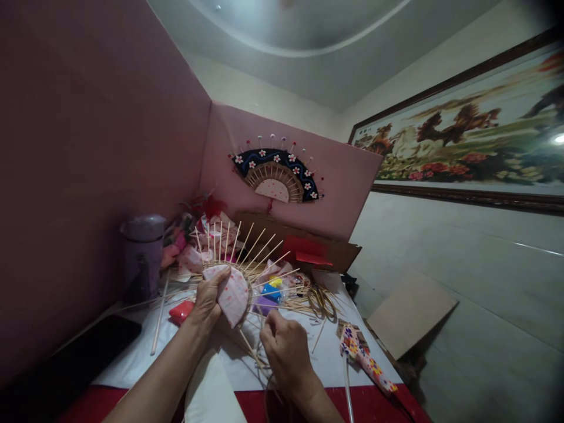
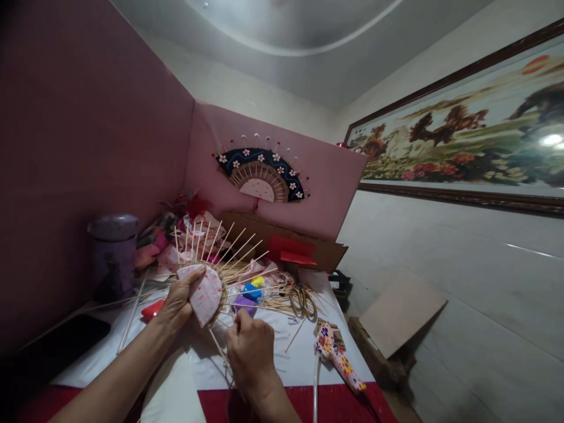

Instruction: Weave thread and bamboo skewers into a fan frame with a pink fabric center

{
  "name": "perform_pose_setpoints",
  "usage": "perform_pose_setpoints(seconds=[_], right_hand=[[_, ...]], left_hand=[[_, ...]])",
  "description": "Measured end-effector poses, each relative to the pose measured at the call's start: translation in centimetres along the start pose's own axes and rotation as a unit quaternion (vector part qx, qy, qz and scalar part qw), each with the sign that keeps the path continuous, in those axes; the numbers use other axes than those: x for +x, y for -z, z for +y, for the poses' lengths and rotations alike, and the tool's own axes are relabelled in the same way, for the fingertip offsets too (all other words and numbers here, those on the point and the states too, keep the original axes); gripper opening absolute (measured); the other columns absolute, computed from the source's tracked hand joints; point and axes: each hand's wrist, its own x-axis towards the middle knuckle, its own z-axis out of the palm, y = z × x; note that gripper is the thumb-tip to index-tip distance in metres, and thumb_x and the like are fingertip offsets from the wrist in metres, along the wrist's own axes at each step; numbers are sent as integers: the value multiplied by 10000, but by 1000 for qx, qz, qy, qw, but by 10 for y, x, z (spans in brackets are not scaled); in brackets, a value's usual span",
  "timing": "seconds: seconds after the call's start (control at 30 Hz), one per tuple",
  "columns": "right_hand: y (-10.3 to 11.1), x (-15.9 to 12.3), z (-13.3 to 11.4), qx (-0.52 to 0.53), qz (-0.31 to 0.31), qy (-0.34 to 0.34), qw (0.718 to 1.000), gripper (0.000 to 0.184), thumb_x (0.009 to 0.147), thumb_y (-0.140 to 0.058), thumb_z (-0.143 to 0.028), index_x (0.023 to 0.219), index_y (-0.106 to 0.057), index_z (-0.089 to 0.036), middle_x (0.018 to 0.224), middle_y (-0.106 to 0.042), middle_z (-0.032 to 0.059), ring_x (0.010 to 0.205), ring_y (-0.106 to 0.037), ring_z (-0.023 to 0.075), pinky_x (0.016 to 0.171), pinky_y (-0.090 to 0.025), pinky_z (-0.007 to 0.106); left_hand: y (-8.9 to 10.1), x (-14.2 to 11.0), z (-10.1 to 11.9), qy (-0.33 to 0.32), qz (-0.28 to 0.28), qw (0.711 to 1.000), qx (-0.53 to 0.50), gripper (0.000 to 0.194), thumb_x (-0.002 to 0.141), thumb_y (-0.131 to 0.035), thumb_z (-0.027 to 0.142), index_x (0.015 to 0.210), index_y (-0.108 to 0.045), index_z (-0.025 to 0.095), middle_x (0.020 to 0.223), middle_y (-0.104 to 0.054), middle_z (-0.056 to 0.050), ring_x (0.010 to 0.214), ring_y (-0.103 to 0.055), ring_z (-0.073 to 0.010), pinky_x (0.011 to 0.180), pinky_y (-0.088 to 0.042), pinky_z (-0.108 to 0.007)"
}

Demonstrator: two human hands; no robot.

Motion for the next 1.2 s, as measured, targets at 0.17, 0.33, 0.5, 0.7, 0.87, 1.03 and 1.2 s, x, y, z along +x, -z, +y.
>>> perform_pose_setpoints(seconds=[0.17, 0.33, 0.5, 0.7, 0.87, 1.03, 1.2], right_hand=[[8, -4, 5, -49, 8, 2, 999, 184, 784, -426, -165, 704, -589, -190, 552, -610, 16, 504, -493, 136, 538, -173, 289], [7, -13, 4, -70, 14, 17, 997, 198, 828, -400, -173, 748, -580, -192, 553, -625, 24, 487, -516, 145, 529, -162, 300], [3, -24, 1, -81, 7, 38, 996, 167, 846, -428, -176, 775, -578, -188, 576, -649, 50, 486, -554, 162, 517, -145, 304], [2, -30, 5, -97, -8, 37, 995, 155, 823, -442, -125, 758, -574, -173, 580, -658, 68, 495, -574, 171, 503, -136, 305], [6, -33, 6, -124, -13, 35, 992, 138, 823, -457, -127, 763, -572, -175, 577, -653, 54, 500, -567, 164, 506, -145, 304], [17, -32, -3, -120, -11, 107, 987, 153, 847, -489, -183, 724, -579, -192, 669, -652, 50, 610, -563, 187, 549, -240, 295], [43, -4, -20, -65, 143, 156, 975, 197, 848, -455, -138, 971, -602, -186, 929, -619, 83, 873, -511, 230, 766, -348, 346]], left_hand=[[2, 1, -4, 9, -10, 1000, 4, 146, 644, -688, 72, 746, -600, 127, 606, -673, -25, 505, -641, -164, 507, -534, -271], [1, 0, -4, 38, -20, 999, -2, 104, 686, -662, 84, 755, -596, 125, 612, -675, -42, 515, -647, -176, 521, -543, -291], [-2, -8, 1, 76, -51, 995, -28, 86, 712, -629, 68, 758, -598, 134, 632, -683, -49, 541, -660, -188, 547, -555, -321], [-4, -11, 3, 48, -60, 997, -18, 97, 703, -620, 35, 732, -601, 125, 608, -678, -44, 498, -641, -171, 512, -544, -294], [-6, -10, 2, 14, -43, 999, -15, 140, 668, -635, 2, 708, -589, 127, 571, -663, -22, 465, -624, -152, 499, -530, -265], [-11, -16, 4, 15, -63, 998, -11, 136, 643, -661, 24, 709, -589, 118, 571, -664, -28, 466, -621, -158, 489, -526, -270], [-17, -29, 9, -26, -104, 994, 1, 241, 564, -746, 98, 747, -594, 131, 587, -666, -14, 479, -619, -157, 490, -516, -261]])
